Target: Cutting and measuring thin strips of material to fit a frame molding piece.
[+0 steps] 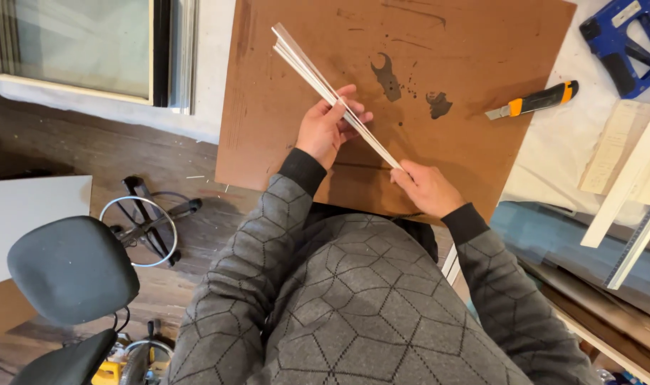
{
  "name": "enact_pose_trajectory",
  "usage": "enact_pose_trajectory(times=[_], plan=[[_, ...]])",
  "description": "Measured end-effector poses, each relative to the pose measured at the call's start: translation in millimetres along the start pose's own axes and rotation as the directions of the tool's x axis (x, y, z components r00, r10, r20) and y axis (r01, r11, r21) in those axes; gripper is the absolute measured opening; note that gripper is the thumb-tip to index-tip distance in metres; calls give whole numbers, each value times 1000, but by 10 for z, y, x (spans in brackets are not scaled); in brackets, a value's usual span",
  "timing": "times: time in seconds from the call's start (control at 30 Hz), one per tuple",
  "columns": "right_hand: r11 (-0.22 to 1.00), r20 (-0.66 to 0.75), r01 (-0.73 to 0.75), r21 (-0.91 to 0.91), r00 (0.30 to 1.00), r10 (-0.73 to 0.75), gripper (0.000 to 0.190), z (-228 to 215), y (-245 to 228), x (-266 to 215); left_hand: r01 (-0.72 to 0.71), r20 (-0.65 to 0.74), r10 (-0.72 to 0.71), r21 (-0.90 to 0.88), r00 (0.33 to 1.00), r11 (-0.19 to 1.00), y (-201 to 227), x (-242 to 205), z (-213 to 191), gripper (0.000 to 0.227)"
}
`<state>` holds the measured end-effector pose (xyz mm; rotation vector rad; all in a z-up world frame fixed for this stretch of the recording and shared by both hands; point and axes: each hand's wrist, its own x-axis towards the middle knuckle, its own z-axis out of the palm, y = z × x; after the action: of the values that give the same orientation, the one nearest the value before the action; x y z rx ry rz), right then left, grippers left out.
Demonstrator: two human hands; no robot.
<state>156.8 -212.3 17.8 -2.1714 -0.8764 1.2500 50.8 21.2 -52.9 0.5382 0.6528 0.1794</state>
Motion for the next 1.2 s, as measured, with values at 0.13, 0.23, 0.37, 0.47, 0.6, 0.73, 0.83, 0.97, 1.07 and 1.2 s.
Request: enact_pose_trajectory(times=[0.13, 0.23, 0.37, 0.47, 0.6, 0.73, 0.83, 0.97, 1.07, 1.2], plan=[[993, 23, -12, 122, 1000, 10, 36, 34, 207, -104, 41, 117, -31, -85, 993, 996, 179, -229, 315, 41], [980, 76, -39, 193, 997, 25, 36, 1, 215, -129, 72, 71, -53, -290, 996, 954, 131, -246, 318, 56], [1000, 31, -16, -22, 999, 16, 31, -38, 322, -209, -49, 67, 62, -183, 996, 982, -170, -171, -32, 31], [972, -93, 26, -232, 994, -49, 30, -169, 406, -227, -56, 2, 57, -163, 998, 985, -180, -198, -240, 23], [892, -279, 26, -451, 945, -169, 24, -402, 353, -286, -72, -50, 64, -168, 997, 983, -189, -300, -472, 18], [853, -337, 57, -518, 904, -265, 21, -499, 454, -215, -94, -132, 74, -153, 988, 984, 17, -441, -569, 22], [827, -392, 106, -552, 843, -369, 31, -543, 551, -247, -181, -213, 171, -29, 962, 983, 98, -476, -797, 26], [855, -465, 74, -513, 814, -349, 44, -533, 804, -324, -319, -298, 473, 443, 829, 838, 106, -555, -1036, 39], [860, -485, 60, -506, 805, -342, 45, -500, 841, -364, -248, -85, 707, 901, 702, 356, 244, -820, -751, 53], [843, -498, 30, -538, 795, -346, 42, -489, 908, -412, -150, 374, 419, 866, 827, -477, 198, -944, -457, 80]])
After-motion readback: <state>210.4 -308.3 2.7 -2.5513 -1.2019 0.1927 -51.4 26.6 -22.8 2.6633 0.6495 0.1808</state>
